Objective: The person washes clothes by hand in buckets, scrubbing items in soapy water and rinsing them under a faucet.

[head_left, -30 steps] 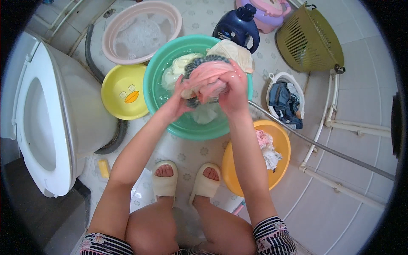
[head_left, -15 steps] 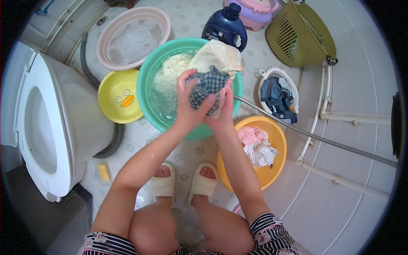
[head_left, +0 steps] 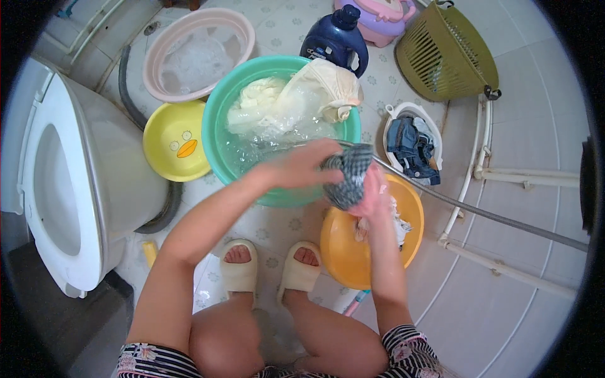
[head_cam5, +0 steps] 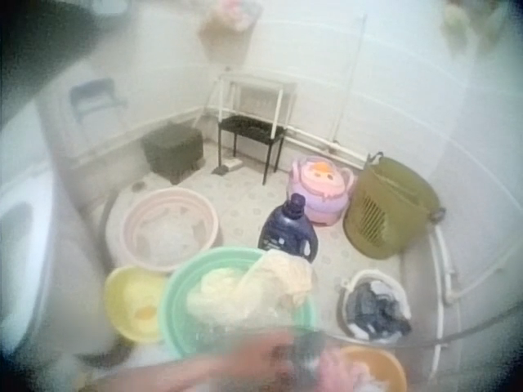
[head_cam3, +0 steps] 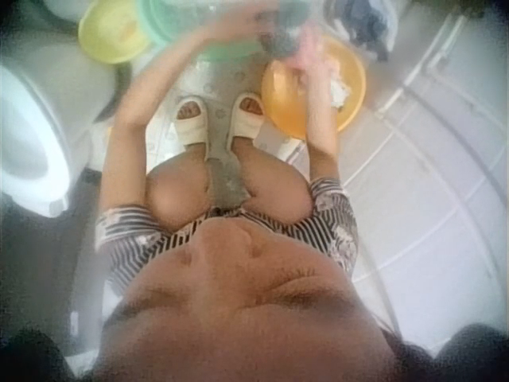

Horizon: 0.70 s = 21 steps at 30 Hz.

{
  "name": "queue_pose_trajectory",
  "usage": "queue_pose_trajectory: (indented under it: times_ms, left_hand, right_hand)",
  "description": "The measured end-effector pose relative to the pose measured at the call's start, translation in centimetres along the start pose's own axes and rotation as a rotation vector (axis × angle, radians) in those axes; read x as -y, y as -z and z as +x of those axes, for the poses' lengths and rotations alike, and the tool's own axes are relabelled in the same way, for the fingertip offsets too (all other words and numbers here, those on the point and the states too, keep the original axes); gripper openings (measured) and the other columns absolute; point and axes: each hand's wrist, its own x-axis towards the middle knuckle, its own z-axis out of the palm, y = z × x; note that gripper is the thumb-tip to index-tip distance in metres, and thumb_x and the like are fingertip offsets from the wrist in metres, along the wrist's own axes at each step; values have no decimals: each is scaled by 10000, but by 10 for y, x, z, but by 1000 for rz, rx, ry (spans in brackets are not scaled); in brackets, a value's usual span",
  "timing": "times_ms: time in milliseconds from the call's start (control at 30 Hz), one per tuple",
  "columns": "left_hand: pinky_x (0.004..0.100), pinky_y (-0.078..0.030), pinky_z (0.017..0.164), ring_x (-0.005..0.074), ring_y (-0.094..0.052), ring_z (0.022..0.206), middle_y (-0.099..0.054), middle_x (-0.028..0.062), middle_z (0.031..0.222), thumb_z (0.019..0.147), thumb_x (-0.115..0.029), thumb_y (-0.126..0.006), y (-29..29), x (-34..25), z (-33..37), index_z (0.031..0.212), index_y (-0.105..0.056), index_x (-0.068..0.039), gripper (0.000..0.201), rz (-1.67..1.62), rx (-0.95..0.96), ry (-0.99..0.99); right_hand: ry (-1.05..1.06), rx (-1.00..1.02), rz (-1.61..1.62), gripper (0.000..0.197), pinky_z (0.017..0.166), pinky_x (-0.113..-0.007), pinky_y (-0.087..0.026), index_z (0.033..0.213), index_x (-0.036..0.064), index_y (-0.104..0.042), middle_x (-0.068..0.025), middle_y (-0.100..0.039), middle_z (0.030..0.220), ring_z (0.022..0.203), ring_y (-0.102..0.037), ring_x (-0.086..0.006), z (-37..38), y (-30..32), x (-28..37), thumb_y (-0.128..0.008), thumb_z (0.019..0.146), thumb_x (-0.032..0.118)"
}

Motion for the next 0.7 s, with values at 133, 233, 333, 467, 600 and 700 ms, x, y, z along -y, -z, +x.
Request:
queue_pose_trajectory:
  times_ms: [133,233,333,467,600,700]
  left_hand:
    - [580,-216,1043,387,-257,1318,-267,139,1449,680,-384,-742,42,73,-13,1242,-524,-200,631,892,-408,358]
    - [667,-170,1015,388,-156,1369,-166,99,1505,627,-353,-783,48,97,-15,1176,-576,-236,598,1030,-302,511]
    - [680,-122,1030,369,-79,1400,-144,76,1523,631,-300,-769,48,120,-28,1067,-630,-210,466,1023,-169,552]
    - [606,-143,1070,316,-275,1330,-343,130,1425,699,-229,-684,40,101,-37,984,-667,-112,309,857,-147,474]
    - [419,-298,1048,300,-520,1142,-581,151,1202,697,-99,-602,33,31,-65,796,-618,13,150,-5,-353,338]
    - [337,-392,955,249,-571,1025,-625,154,1095,675,-72,-594,41,2,-76,745,-596,29,123,-78,-351,172]
  right_hand:
    - [-8,-157,-1025,390,668,-310,-498,938,-13,-604,-135,-624,760,814,-637,-285,-52,37,68,-640,715,306]
    - [-162,-414,-1985,414,910,-378,-421,1114,72,-614,-171,-611,994,1092,-537,-314,-61,75,41,-599,764,292]
    - [-3,-495,-1867,403,982,-393,-361,1136,111,-602,-174,-576,1094,1157,-472,-325,-50,30,22,-599,769,277]
    - [558,-216,-1524,348,935,-430,-405,1044,0,-588,-211,-551,1122,1068,-511,-373,-7,1,13,-638,743,166]
    - [587,-179,-1564,660,988,-438,-363,1234,58,-489,-201,-442,1295,1172,-439,-385,51,-35,6,-765,641,143]
    - [754,-127,-1885,906,1016,-515,-309,1364,164,-385,-194,-314,1409,1244,-361,-409,81,-58,-12,-826,572,174]
